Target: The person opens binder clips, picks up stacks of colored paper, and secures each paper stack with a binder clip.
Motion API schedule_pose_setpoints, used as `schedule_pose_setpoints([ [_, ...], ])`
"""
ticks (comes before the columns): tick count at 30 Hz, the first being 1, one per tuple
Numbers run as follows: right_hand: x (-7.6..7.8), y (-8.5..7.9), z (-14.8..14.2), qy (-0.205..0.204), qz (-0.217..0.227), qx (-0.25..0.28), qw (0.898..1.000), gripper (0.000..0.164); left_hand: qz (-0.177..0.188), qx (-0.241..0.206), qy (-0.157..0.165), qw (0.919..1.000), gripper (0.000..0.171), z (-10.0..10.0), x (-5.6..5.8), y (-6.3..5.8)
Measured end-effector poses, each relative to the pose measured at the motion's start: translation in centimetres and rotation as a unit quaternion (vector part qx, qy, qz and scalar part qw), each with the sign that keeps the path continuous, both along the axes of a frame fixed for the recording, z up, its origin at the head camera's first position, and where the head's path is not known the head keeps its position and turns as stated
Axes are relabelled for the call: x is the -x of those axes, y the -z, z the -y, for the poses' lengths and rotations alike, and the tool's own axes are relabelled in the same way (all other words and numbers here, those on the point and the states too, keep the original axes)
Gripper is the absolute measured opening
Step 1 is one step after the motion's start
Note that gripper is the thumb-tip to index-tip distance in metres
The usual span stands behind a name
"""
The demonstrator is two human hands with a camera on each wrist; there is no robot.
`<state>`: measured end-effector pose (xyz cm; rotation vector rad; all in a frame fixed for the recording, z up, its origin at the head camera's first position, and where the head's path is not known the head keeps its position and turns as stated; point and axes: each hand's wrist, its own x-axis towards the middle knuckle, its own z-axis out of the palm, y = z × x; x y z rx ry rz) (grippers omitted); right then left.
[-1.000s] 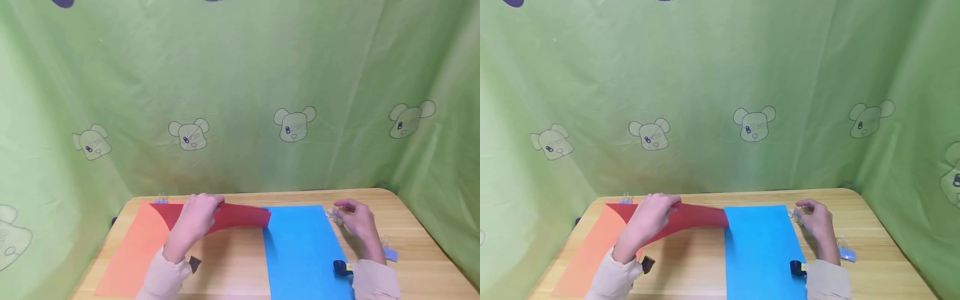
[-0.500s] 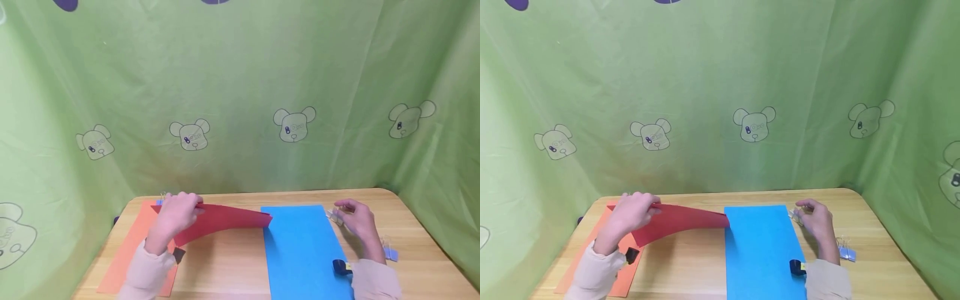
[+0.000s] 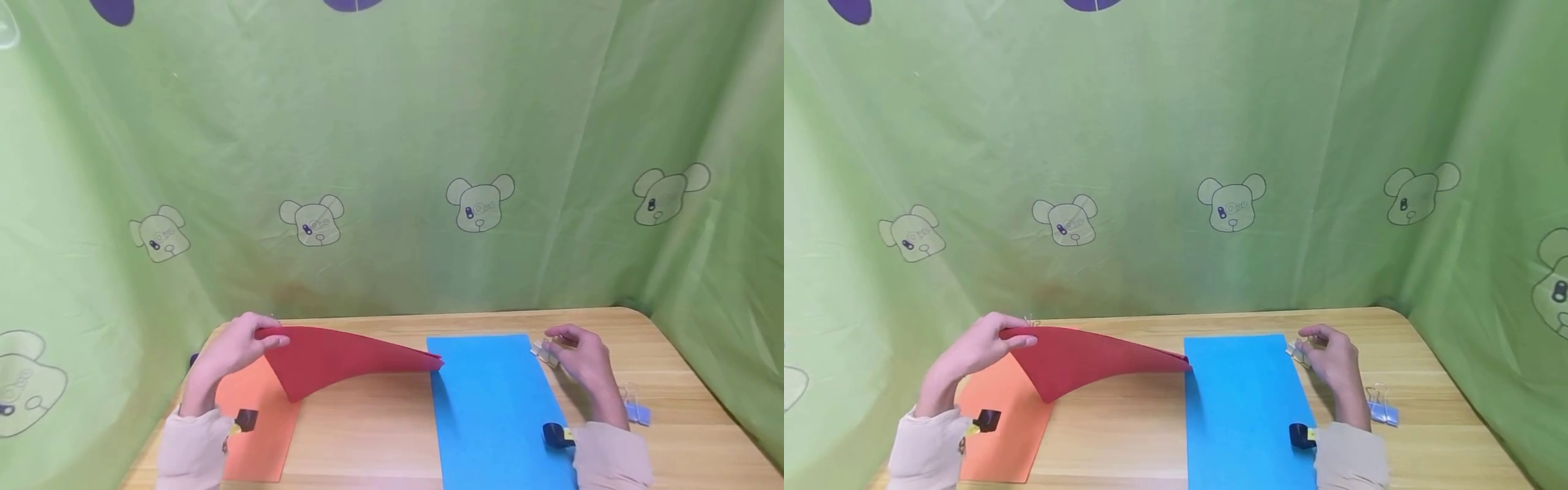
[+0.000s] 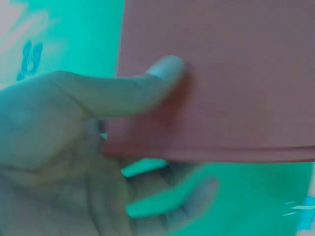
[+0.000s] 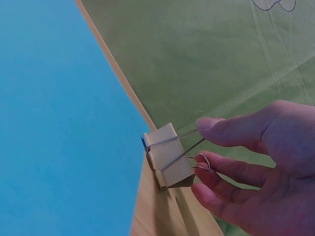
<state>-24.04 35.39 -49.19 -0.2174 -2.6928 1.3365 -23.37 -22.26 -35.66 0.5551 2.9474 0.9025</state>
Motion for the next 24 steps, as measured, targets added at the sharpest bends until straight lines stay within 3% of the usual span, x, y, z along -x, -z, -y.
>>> schedule_pose_setpoints([
  [2,0.0,0.0,-0.1,0.001,-0.001,-0.002,1.0,0.034,0.02,-0.071,-0.012,0.9972,0.012,0.5,0.3,1.2],
  [4,0.0,0.1,0.0,0.0,-0.006,-0.003,1.0,0.034,0.036,-0.136,-0.041,0.9892,0.019,0.7,0.5,2.3],
  [7,0.1,0.2,0.0,-0.001,-0.014,-0.004,1.0,0.033,0.064,-0.217,-0.093,0.9696,0.029,0.9,0.9,3.8],
  [10,0.0,0.3,-0.1,0.0,-0.013,0.002,1.0,0.034,0.076,-0.279,-0.121,0.9497,0.037,0.8,1.3,5.1],
  [16,-0.3,0.3,0.2,0.011,-0.004,0.022,1.0,0.038,0.06,-0.385,-0.094,0.916,0.02,0.7,2.3,7.6],
  [20,-0.3,0.2,0.3,0.019,-0.002,0.024,1.0,0.042,0.046,-0.443,-0.097,0.89,0.01,0.2,2.8,8.6],
  [24,-0.3,0.2,0.0,0.021,-0.002,0.019,1.0,0.044,0.028,-0.463,-0.106,0.8795,0.007,-0.7,3.3,8.3],
])
